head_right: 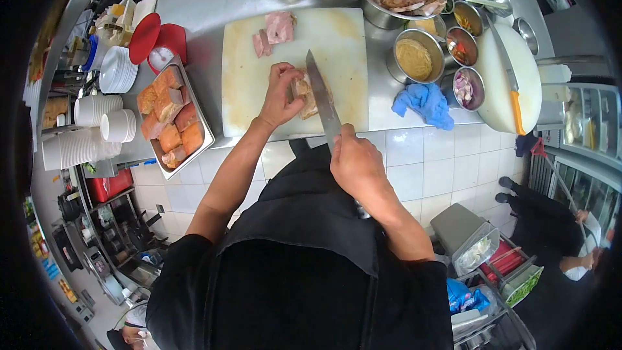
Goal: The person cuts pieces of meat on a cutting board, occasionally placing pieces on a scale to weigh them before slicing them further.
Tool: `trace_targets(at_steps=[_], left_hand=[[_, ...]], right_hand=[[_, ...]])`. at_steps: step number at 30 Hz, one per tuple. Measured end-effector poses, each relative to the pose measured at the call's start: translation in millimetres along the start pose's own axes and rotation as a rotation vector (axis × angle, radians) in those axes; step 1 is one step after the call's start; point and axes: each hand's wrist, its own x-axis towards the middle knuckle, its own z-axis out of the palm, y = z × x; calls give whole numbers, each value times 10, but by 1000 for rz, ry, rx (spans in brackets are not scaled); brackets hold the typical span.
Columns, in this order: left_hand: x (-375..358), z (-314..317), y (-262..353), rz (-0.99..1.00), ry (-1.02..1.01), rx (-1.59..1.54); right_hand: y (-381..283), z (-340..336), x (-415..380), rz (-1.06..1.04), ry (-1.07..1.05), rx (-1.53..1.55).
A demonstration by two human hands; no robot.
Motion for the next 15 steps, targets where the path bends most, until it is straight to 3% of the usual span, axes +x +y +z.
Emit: trace_targets(at_steps=[11,15], left_hand=[[9,-6,-3,-21,-9,-53],[47,-38,29,-64,-100,-173]], right_hand=[[240,70,32,29,70,-27],[389,133,61,68,79,-44]])
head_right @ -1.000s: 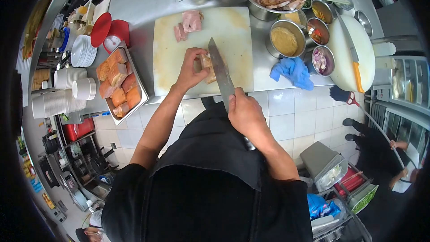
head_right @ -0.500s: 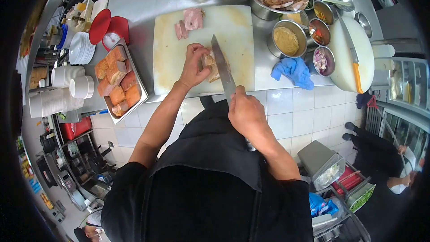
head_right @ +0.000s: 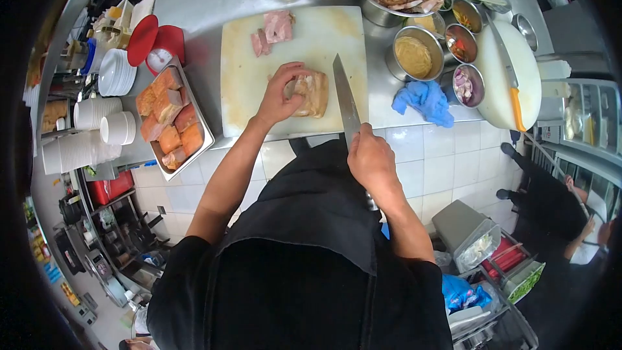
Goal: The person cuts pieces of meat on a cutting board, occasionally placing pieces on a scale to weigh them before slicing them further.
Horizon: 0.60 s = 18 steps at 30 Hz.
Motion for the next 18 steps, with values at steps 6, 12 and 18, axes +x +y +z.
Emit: trace_targets(at_steps=[6,12,18], left_hand=[[-174,237,322,-301,94,92],[-57,230,378,-502,68,253],[-76,93,156,-582,99,89]], right_hand=[[279,302,47,12,-16,-50],[308,301,15,-9,9,-34],[306,269,21,-14,-3,-17]])
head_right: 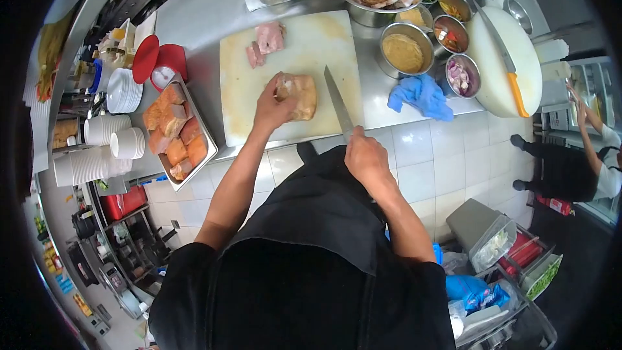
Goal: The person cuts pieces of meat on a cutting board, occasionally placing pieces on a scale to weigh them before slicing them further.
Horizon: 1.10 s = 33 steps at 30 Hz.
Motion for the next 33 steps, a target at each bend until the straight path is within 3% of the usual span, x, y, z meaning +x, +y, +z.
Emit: trace_targets(at_steps=[1,2,5,6,8,10,12,14,16,20,22,23,24,26,28,31,33], left_hand=[[43,-59,-157,-10,-15,-190],[49,-157,-244,-7,-2,-188],[93,-437,-578,-256,-41,-848],[69,-484,-650,-249,-18,-846],[20,-541,-720,-201,-168,-1215],[-59,-536,-729,-194,-144,-1324],[-126,-547,-633,-206,-274,-1584],[-151,-534,-582,-246,-165,-1613],[-118,-597,-582,-95,-476,-1770],[-55,-798,-397,-213,-480,-1678],[22,-861,-424,-350,-270,-1045],[22,-839,-158,-318,-187,-686],[31,-685,-101,-324,-198,-691],[77,-384,-4,-174,-21,-132],[221,-211,-55,-38,18,-44],[197,-326,-25,-194,-74,-155],[217,-367,-130,109,21,-238]], right_hand=[[6,-2,1,-9,1,0],[11,5,-7,3,-2,-6],[23,52,4,8,-10,6],[42,68,12,19,-16,16],[67,97,29,7,-24,15],[64,64,28,28,-40,-44],[69,66,49,25,-58,-49],[69,58,40,16,-51,-37],[70,61,32,4,-38,-41],[72,83,39,-14,-5,-57],[41,49,41,-22,-3,-49],[26,39,29,-29,-7,-41],[28,44,21,-17,-8,-46],[13,42,50,-50,-6,-45],[-43,-78,21,-47,27,-35],[-123,-163,-21,-71,4,39],[-174,-205,-4,-66,-9,51]])
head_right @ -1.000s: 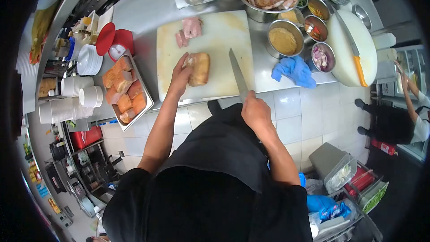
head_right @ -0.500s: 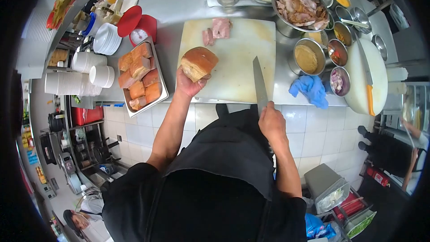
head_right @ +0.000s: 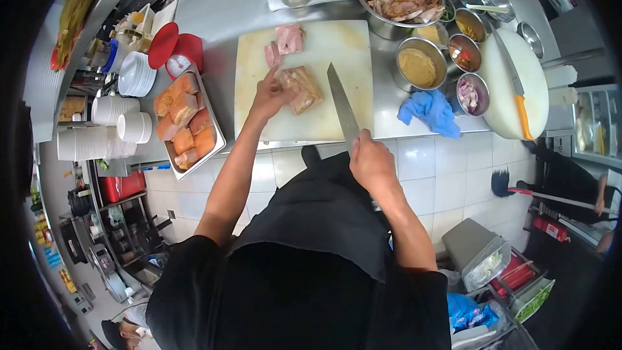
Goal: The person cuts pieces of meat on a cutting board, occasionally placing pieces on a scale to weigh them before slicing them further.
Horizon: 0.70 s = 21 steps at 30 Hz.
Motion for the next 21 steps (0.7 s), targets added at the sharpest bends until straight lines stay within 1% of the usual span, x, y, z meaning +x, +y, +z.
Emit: trace_targets(at_steps=[1,3,4,6,7,9,10,11,13,14,15,17,18,19,21], left_hand=[[39,-29,-35,1,1,6],[107,-46,-45,-185,-78,-55],[82,-14,-81,-184,-80,-56],[-45,105,-170,-16,-29,14],[-150,144,-187,-15,-30,13],[-371,221,-169,-3,43,-88],[-398,293,-172,-4,33,-84],[-422,391,-193,113,124,-111],[-463,526,-220,350,301,-168],[-459,528,-83,516,376,73],[-450,537,-23,525,362,69],[-508,528,40,641,422,275],[-534,478,-21,719,316,319],[-597,425,-81,725,313,322],[-771,328,-150,708,32,453]], right_hand=[[-17,-6,17,5,-6,7],[34,70,51,-5,7,19],[68,113,63,-14,18,25],[113,169,65,0,-13,22],[125,194,62,14,-46,23],[113,255,49,3,-41,43],[94,288,39,-7,-36,62],[57,310,50,1,-34,68],[-55,337,135,-64,29,122],[-112,342,211,-55,40,127],[-169,338,309,-69,84,142],[-224,309,443,-78,127,159],[-245,280,513,-102,91,117],[-258,256,558,-128,56,76],[-240,259,555,-143,43,80]])
